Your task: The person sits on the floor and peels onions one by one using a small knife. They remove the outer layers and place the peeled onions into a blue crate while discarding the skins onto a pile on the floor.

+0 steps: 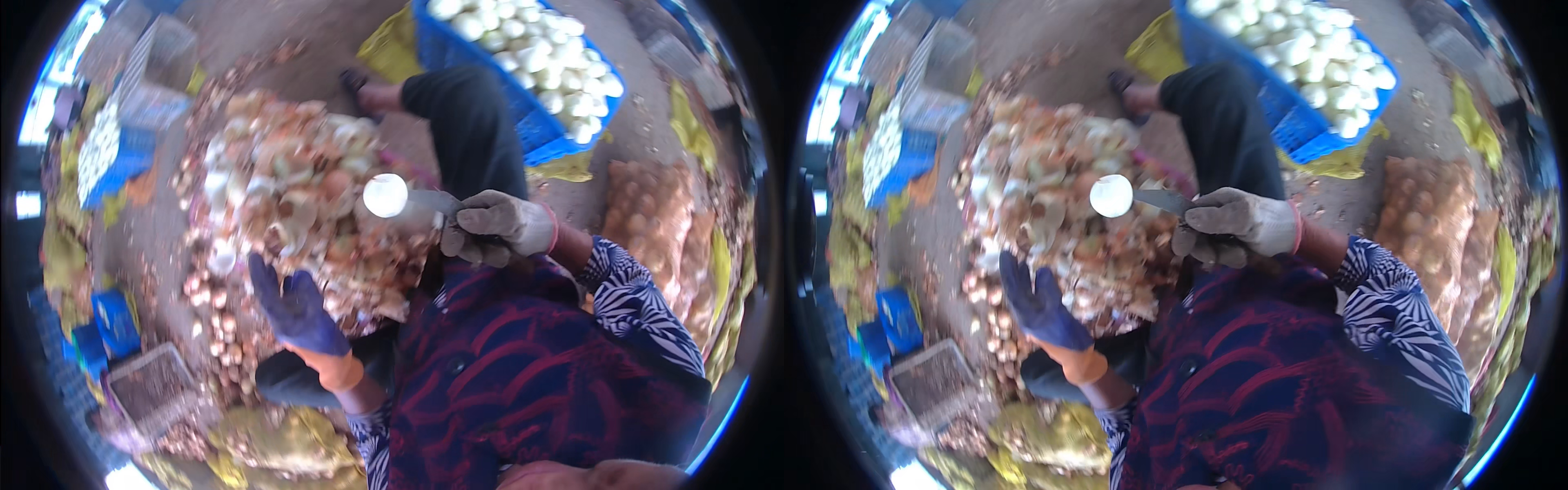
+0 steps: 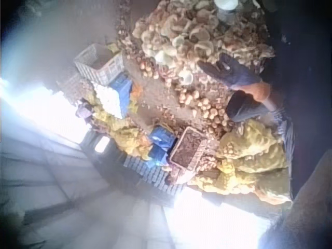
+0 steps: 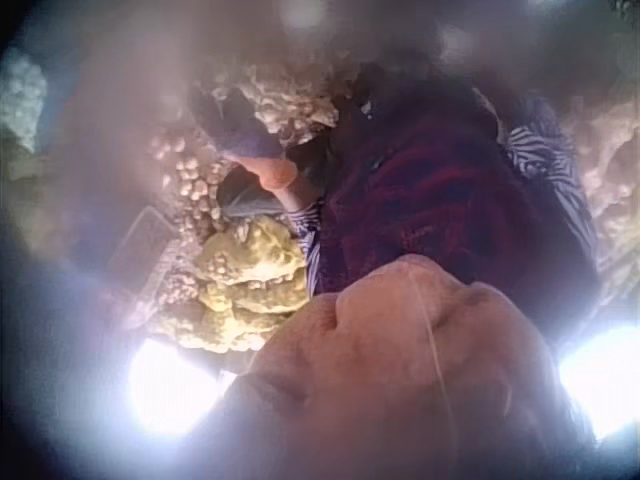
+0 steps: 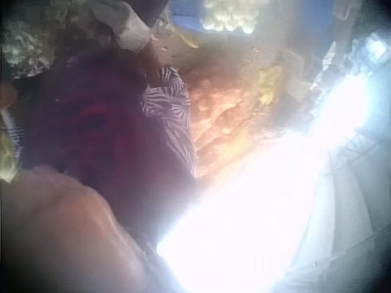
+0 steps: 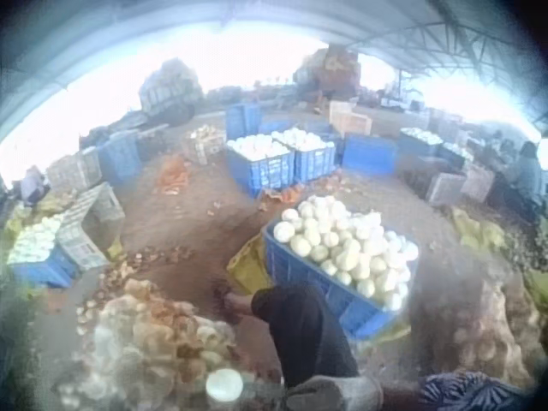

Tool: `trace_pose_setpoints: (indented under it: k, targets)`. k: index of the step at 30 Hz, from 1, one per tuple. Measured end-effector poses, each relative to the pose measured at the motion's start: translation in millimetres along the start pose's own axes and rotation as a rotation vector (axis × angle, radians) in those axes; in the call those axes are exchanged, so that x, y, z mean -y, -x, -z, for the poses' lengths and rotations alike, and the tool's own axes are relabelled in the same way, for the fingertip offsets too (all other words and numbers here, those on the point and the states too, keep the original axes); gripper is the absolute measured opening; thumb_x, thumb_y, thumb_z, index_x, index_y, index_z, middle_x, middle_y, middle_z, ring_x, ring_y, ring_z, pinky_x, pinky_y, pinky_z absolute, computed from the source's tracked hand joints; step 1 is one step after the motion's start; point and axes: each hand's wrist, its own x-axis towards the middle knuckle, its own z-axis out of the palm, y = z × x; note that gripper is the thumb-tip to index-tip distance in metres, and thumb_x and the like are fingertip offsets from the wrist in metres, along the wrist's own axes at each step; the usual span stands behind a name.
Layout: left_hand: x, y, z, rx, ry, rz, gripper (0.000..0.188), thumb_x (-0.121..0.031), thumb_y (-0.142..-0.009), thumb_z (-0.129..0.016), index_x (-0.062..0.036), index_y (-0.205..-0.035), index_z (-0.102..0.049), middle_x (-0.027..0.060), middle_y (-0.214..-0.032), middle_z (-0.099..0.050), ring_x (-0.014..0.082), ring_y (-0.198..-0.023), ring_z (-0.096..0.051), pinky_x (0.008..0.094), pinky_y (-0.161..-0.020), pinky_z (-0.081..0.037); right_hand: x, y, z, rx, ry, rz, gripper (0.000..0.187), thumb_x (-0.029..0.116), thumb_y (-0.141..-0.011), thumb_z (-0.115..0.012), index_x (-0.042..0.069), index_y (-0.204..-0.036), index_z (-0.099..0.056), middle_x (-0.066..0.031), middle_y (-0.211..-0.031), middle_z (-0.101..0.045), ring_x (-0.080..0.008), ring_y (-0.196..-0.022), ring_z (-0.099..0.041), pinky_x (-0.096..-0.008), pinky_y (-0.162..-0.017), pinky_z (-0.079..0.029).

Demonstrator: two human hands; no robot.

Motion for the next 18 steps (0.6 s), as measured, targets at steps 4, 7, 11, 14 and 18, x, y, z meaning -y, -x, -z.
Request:
trace_pose_setpoints:
  k: [4,7,11,14,18]
  targets:
    - [19,-1,-8,-0.001,-0.120,0.025,0.052,0.001,-0.099,-0.058,0.0011,-0.150,-0.047,0.0145,-0.151,-0.052,0.0244,-0.131,-0.055,0.0353,-0.104,-0.046,8,36,20,-0.511,0.100,0.203,0.049,0.046,-0.105,-0.052,-0.001,-0.106,-0.068,-0.0053,-0.079,-0.066,-0.0072,-0.052,-0.054,-0.0221,-0.046,-0.042]
    - [12,-1,-1,-0.039,-0.094,0.050,0.049,0.001,-0.100,-0.055,0.0016,-0.149,-0.048,0.0140,-0.149,-0.054,0.0241,-0.130,-0.056,0.0351,-0.105,-0.045,15,56,41,-0.827,0.137,0.270,0.045,0.043,-0.106,-0.051,0.001,-0.110,-0.065,-0.0016,-0.078,-0.062,-0.0050,-0.054,-0.050,-0.0209,-0.049,-0.039]
    - [6,-3,4,0.023,-0.079,0.137,0.046,-0.003,-0.101,-0.053,0.0038,-0.147,-0.049,0.0148,-0.145,-0.056,0.0242,-0.131,-0.055,0.0369,-0.110,-0.042,12,69,109,-1.069,0.235,0.414,0.037,0.033,-0.108,-0.051,-0.001,-0.106,-0.065,-0.0020,-0.076,-0.061,-0.0056,-0.055,-0.049,-0.0224,-0.049,-0.038]
    - [-2,-3,-4,0.017,-0.119,0.131,0.046,-0.004,-0.102,-0.053,0.0041,-0.147,-0.049,0.0155,-0.143,-0.058,0.0238,-0.128,-0.057,0.0373,-0.109,-0.044,36,68,143,-1.170,0.545,0.315,0.037,0.031,-0.105,-0.052,-0.002,-0.113,-0.067,-0.0031,-0.077,-0.061,-0.0088,-0.059,-0.053,-0.0254,-0.052,-0.041]
    - [-6,-4,-5,0.000,-0.312,0.030,0.045,-0.006,-0.103,-0.054,0.0044,-0.146,-0.050,0.0162,-0.142,-0.059,0.0255,-0.125,-0.060,0.0375,-0.105,-0.047,45,30,163,-1.187,0.720,0.361,0.028,0.026,-0.102,-0.055,0.002,-0.110,-0.067,-0.0089,-0.073,-0.065,-0.0187,-0.063,-0.062,-0.0367,-0.061,-0.049]
